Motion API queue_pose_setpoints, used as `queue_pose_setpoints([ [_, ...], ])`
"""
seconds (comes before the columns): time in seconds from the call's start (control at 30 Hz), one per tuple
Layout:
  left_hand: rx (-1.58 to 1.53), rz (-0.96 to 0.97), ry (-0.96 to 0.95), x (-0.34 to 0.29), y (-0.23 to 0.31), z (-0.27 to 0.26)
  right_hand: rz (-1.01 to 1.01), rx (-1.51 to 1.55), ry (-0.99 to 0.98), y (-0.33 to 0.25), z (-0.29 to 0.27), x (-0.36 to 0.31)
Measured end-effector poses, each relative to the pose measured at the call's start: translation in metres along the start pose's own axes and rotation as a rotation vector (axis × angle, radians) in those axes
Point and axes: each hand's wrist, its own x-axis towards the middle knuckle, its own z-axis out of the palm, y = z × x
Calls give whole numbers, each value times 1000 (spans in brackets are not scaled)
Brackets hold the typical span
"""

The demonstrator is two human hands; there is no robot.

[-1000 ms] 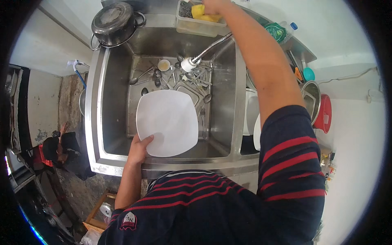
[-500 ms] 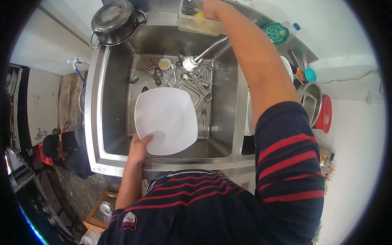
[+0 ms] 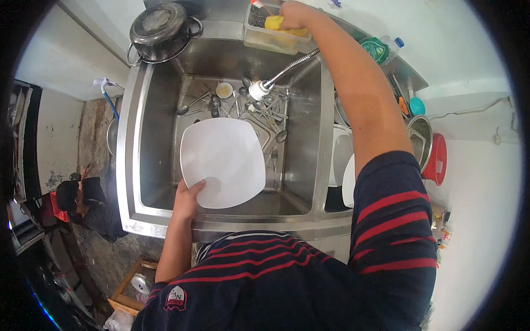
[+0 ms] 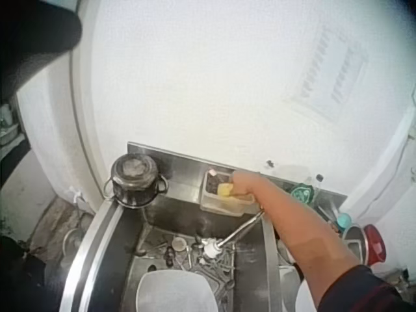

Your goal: Washing various dishes, bowls, and containers in a large stainless steel sink.

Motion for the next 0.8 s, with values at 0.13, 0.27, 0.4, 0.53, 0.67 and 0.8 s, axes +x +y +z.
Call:
queue_pose_setpoints([
  [0.13, -11, 2, -12, 1, -1, -1, 80, 117, 190, -1, 13, -3],
  [0.27, -44, -14, -1, 2, -5, -4, 30, 231, 51, -12, 16, -3],
  [0.4, -59, 0, 26, 3, -1, -1, 26, 8, -28, -3, -7, 1],
  [0.53, -26, 29, -25, 3, -5, -6, 20, 30, 324, -3, -1, -5],
  [0.67, 28, 26, -69, 7, -7, -5, 171, 17, 540, -8, -15, -27],
  [0.8, 64, 44, -55, 10, -10, -5, 379, 113, 714, -84, -49, -107],
])
